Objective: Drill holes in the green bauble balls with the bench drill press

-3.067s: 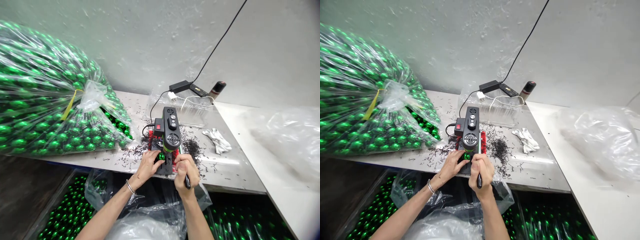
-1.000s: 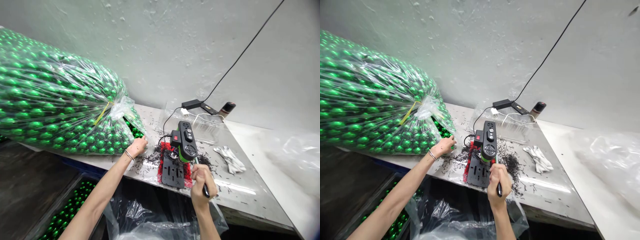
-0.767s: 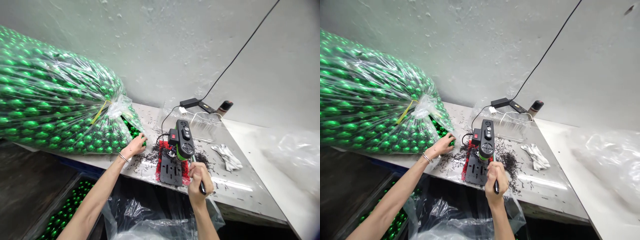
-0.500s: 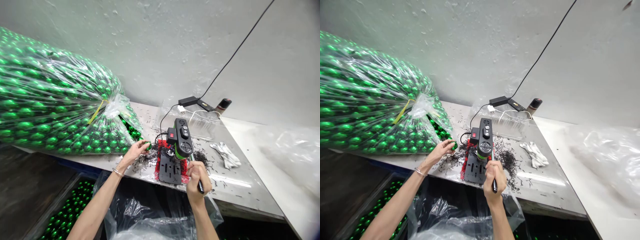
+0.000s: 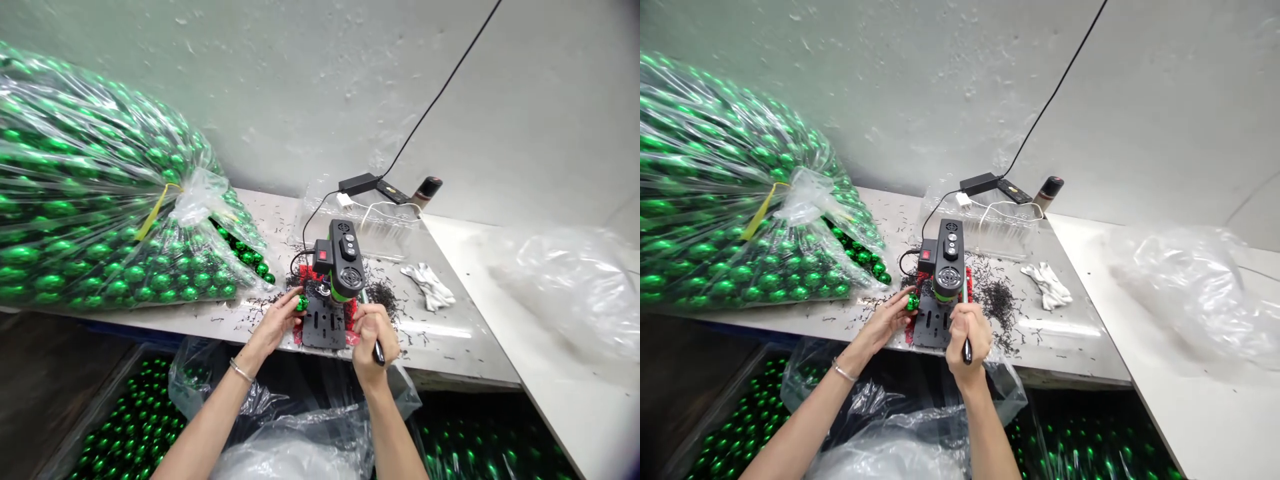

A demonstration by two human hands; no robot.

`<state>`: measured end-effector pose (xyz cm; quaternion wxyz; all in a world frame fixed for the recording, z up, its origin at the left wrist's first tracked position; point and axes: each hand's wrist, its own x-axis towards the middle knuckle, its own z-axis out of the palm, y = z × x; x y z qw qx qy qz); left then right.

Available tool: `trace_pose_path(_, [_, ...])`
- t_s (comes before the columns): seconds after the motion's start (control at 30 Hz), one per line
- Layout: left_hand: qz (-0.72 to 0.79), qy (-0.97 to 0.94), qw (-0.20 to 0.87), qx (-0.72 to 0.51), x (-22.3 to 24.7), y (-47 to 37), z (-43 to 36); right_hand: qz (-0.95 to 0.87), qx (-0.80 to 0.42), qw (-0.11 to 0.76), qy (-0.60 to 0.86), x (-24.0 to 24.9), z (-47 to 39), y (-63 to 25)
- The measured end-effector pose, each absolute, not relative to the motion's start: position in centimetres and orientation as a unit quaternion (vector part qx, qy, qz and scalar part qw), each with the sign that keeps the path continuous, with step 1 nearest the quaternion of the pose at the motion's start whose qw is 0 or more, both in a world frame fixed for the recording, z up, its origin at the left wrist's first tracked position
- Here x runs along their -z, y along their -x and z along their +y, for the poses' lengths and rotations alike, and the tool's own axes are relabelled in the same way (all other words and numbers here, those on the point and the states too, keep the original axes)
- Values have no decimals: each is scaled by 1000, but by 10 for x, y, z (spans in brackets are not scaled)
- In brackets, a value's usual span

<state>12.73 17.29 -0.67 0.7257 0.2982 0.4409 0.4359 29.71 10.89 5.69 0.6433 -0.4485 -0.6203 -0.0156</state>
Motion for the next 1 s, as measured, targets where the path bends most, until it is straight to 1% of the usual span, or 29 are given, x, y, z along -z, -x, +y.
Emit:
trace_pose_path(0.17, [493, -494, 591, -404, 19, -149, 168, -622, 10, 644, 445, -53, 109, -298])
trace_pose_path(0.3, [513, -664, 420, -346, 19, -158, 163, -626, 7, 641, 444, -51, 109, -298])
trace_pose_path(0.4, [491, -746, 295, -339, 18, -161, 160, -627, 12, 642, 441, -50, 109, -298])
trace_pose_path(0.5, [465, -785, 223, -343, 23, -165, 160, -629, 11, 642, 438, -51, 108, -298])
trace_pose_path(0.63, [471, -777, 189, -372, 36, -169, 162, -629, 7, 643, 436, -52, 108, -298])
trace_pose_path(0.8, [449, -771, 206, -402, 47, -168, 165, -631, 11, 637, 443, -47, 107, -300])
trace_pose_path(1.0, [450, -763, 220, -408, 49, -168, 165, -657, 43, 623, 422, -23, 110, -303])
